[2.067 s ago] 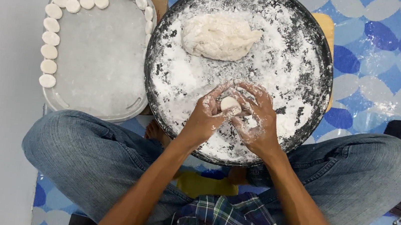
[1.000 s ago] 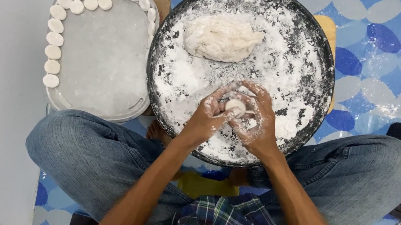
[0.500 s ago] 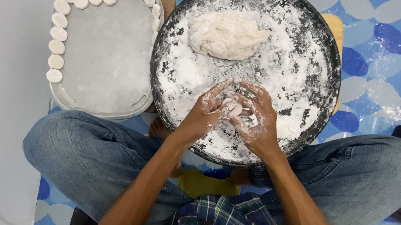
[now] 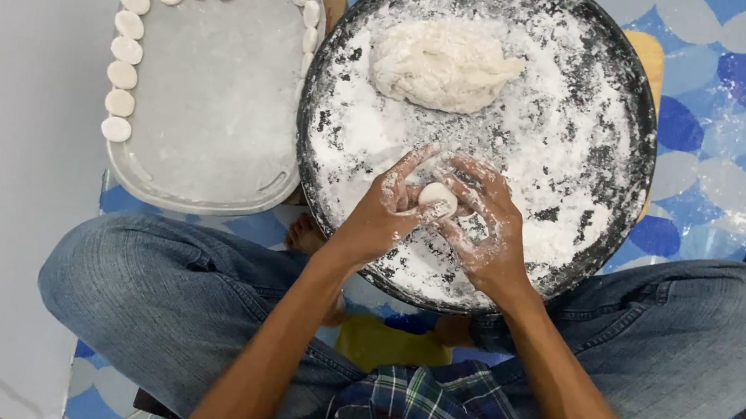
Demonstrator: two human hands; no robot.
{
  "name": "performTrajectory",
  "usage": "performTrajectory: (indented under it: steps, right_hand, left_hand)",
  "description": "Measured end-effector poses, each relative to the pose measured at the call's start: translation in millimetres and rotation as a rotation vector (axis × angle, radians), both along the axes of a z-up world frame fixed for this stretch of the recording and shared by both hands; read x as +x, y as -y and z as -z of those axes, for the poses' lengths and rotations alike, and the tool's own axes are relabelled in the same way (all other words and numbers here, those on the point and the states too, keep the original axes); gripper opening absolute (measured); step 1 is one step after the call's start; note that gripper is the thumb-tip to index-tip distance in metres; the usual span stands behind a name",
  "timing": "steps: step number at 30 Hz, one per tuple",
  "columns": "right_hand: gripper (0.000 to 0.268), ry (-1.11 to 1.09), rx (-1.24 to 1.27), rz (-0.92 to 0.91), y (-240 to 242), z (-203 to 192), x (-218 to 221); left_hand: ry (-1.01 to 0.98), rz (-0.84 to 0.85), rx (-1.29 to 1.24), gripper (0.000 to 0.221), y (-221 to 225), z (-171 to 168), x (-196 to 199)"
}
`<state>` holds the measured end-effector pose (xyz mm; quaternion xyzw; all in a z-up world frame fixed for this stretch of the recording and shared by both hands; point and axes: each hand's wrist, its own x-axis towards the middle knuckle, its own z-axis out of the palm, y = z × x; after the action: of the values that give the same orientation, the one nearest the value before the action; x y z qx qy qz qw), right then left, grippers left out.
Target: A person sits on the floor and manually shapes small, uniform balls of dough by pinching pieces from a larger mass, rolling them between their palms, and arranging them in rows on a tray.
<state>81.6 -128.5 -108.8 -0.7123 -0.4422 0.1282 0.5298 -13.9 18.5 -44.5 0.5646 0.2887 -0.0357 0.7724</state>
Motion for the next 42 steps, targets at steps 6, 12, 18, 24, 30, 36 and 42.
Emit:
performTrajectory:
  steps: [6,12,18,24,30,36,42]
  right_hand:
    - [0.047,0.037,0.011,0.004,-6.6,-1.0,-8.4]
    - [0.048,0.079,-0.011,0.038,-12.6,-1.2,-16.6]
    - [0.066,-0.041,-0.006,0.004,-14.0,-13.1,-16.2]
    - [0.055,0.003,-0.081,0.029,-12.0,-14.1,-17.4]
    - [0.056,0.012,-0.054,-0.006,-21.0,-10.1,-16.0]
    - [0.048,0.068,-0.194,0.058,-18.4,0.0,-7.4]
    - [0.046,-0.001,-0.269,0.071,-21.3,8.0,-1.8]
  left_hand:
    - [-0.107,-0.043,-0.058,0.078,-1.1,-10.3,-5.2]
    - [0.035,-0.094,-0.067,0.078,-3.2,3.1,-14.8]
    - [0.355,-0.341,-0.201,0.050,-65.5,99.2,-39.0]
    - [0.330,-0.399,0.176,0.036,-156.2,66.4,-39.0]
    - [0.025,-0.362,0.417,0.048,-268.9,117.8,-13.6]
    - [-0.254,-0.454,0.801,0.032,-324.7,163.8,2.0]
    - [-0.153,-0.634,0.873,0.056,-348.1,217.6,17.3]
